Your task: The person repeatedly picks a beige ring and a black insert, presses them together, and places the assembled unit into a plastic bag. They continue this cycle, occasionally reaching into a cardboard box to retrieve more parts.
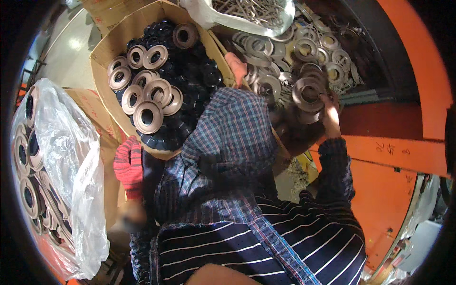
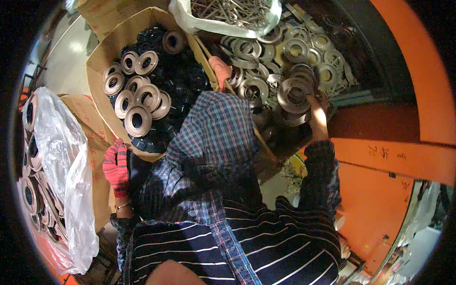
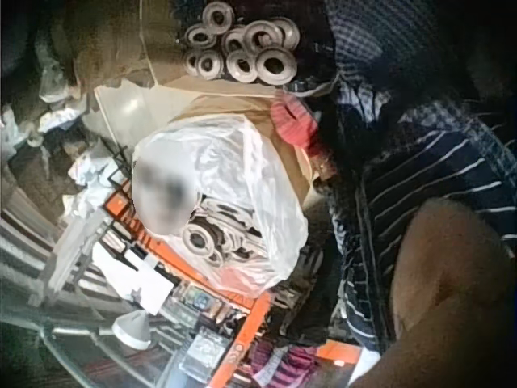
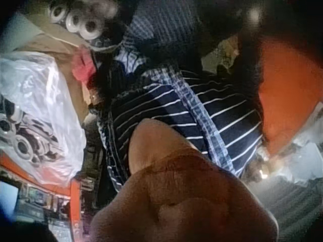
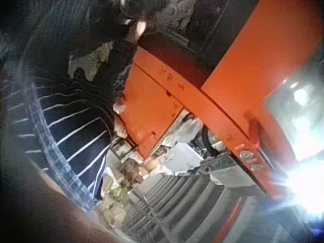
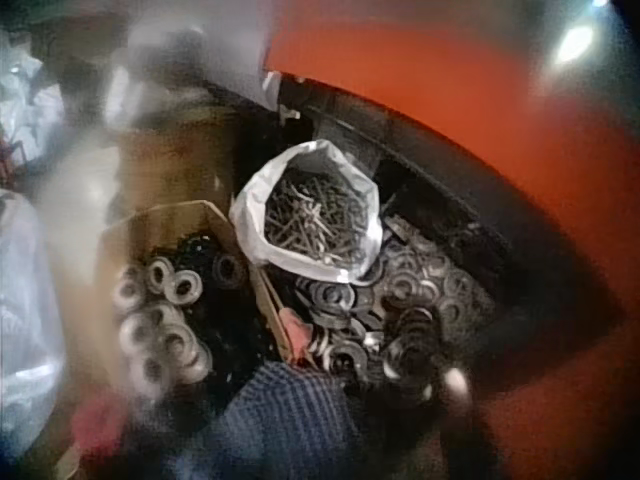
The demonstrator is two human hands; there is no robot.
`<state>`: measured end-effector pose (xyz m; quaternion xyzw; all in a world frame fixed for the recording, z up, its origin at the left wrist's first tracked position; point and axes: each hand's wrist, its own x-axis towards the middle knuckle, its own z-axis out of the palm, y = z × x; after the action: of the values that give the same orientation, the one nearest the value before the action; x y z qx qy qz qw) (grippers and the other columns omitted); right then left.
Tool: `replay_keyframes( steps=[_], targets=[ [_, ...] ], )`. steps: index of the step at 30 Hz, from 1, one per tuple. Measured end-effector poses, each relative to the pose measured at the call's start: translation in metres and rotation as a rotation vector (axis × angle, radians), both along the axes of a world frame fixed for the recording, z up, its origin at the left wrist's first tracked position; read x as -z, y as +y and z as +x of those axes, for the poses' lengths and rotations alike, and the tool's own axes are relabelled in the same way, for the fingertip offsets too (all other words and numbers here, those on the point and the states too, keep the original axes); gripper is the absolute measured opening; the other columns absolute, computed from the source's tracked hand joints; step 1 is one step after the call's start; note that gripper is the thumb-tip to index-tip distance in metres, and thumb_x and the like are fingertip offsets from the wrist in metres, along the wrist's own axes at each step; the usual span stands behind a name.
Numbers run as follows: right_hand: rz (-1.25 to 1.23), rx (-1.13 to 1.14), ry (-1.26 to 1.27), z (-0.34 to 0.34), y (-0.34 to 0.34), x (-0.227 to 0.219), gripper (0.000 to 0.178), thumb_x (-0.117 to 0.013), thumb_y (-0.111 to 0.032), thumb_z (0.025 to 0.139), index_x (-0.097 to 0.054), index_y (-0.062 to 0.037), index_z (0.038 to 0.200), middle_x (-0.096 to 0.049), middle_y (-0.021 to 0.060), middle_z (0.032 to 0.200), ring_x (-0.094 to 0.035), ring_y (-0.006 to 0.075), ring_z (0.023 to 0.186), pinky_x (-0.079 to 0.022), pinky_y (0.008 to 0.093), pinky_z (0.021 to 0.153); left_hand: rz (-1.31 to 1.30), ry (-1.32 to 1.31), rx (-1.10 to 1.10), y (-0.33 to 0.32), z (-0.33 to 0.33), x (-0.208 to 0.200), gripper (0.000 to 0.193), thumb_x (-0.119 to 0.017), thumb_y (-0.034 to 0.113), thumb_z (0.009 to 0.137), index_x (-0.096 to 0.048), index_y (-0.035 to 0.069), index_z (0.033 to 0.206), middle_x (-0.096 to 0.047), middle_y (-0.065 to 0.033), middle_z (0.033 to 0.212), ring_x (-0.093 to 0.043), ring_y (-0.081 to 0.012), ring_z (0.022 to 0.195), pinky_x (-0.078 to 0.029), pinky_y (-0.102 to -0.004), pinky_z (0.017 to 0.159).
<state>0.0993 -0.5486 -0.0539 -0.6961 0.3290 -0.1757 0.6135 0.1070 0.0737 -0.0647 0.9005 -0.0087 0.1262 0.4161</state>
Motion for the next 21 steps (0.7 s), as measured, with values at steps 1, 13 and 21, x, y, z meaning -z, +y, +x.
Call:
replay_keyframes(
  steps=[1,13,21],
  targets=[
    [0.039,0.016,0.015,-0.005,-0.001,-0.001,0.067,-0.072,-0.020,0.084,-0.042,-0.0040,0.142,-0.046,0.0148,0.139,-0.049,0.0290,0.125,-0.041,0.0411,0.104,-0.009,-0.004,0.012,0.000,0.000,0.000,0.021,-0.067,0.007,0.091,-0.070,0.001,0.110,-0.070,-0.0123,0.104,-0.066,-0.0244,0.094,-0.051,-0.0340,0.088],
    [0.477,0.030,-0.325,-0.004,0.034,-0.014,0.047,-0.060,-0.031,0.095,-0.053,-0.0054,0.134,-0.055,0.0141,0.133,-0.057,0.0296,0.117,-0.050,0.0465,0.098,-0.030,0.035,0.029,0.010,-0.004,0.003,0.023,-0.064,0.011,0.095,-0.068,0.001,0.115,-0.070,-0.0082,0.110,-0.065,-0.0175,0.100,-0.050,-0.0306,0.092],
    [0.418,-0.631,-0.436,0.118,0.218,-0.042,0.054,-0.060,-0.034,0.097,-0.047,-0.0010,0.139,-0.062,0.0141,0.126,-0.067,0.0223,0.100,-0.056,0.0344,0.087,-0.090,0.014,0.006,0.004,-0.001,0.005,0.020,-0.065,0.006,0.093,-0.068,-0.001,0.111,-0.071,-0.0108,0.103,-0.066,-0.0207,0.093,-0.050,-0.0307,0.087]
  ],
)
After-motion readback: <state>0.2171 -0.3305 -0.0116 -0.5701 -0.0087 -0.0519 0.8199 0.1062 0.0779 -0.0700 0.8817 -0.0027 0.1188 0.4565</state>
